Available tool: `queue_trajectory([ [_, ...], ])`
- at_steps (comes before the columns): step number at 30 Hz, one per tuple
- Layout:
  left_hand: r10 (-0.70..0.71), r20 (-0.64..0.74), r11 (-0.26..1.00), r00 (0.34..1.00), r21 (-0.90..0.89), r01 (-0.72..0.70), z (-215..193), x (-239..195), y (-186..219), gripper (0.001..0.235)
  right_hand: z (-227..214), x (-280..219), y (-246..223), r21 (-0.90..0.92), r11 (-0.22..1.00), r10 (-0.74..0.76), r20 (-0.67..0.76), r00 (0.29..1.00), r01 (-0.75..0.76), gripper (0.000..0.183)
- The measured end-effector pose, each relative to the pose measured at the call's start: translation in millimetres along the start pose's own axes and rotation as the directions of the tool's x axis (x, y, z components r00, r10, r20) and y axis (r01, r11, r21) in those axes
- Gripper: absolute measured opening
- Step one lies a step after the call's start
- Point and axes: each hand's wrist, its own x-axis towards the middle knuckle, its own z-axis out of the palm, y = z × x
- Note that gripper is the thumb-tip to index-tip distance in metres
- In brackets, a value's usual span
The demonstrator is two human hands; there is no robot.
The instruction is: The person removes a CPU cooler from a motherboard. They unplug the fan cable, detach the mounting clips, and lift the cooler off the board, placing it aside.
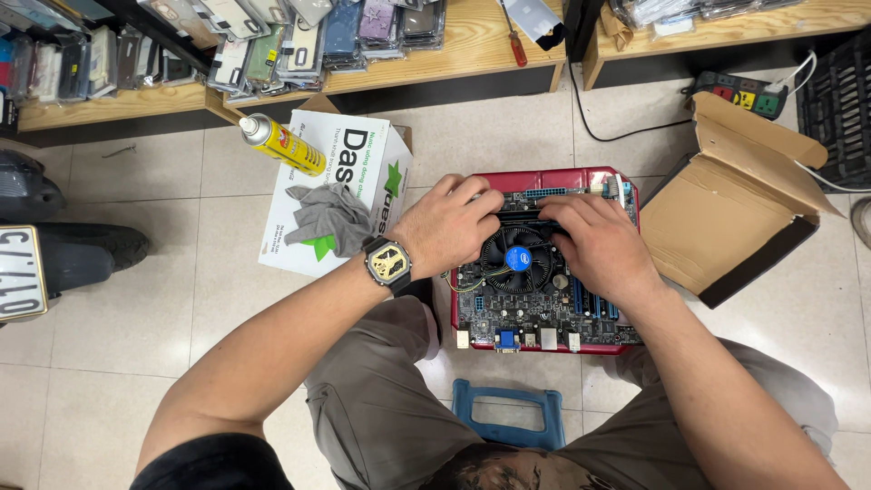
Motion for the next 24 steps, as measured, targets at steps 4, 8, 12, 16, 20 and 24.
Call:
queue_trajectory([
  [4,-0.032,-0.031,0.999,0.999,0.034,0.033,-13.6,-5.4,8.7,0.016,-3.2,0.5,-1.9,0.027,0.999,-0.016,-0.044,0.999,0.018,0.037],
  [8,-0.089,-0.096,0.995,0.991,0.043,0.093,-0.7,-18.8,15.3,0.012,-4.8,1.0,-4.7,0.021,0.999,-0.039,-0.083,0.996,0.041,0.029],
  [12,-0.107,-0.137,0.992,0.985,0.052,0.115,6.6,-26.0,17.9,0.016,-7.3,2.1,-8.6,-0.024,0.996,-0.089,-0.118,0.989,0.087,0.031],
  [16,-0.092,-0.138,0.993,0.986,0.060,0.101,4.3,-26.5,20.8,0.017,1.3,0.2,-5.1,-0.067,0.994,-0.095,-0.089,0.991,0.090,0.023],
  [20,-0.053,-0.166,0.996,0.985,0.066,0.065,-0.8,-26.6,23.1,0.022,4.0,1.0,-8.0,-0.171,0.975,-0.163,-0.123,0.979,0.140,0.017],
  [24,-0.021,-0.203,0.995,0.979,0.089,0.039,-1.8,-29.5,25.1,0.026,-2.3,2.0,-13.9,-0.184,0.974,-0.151,-0.078,0.986,0.134,0.019],
])
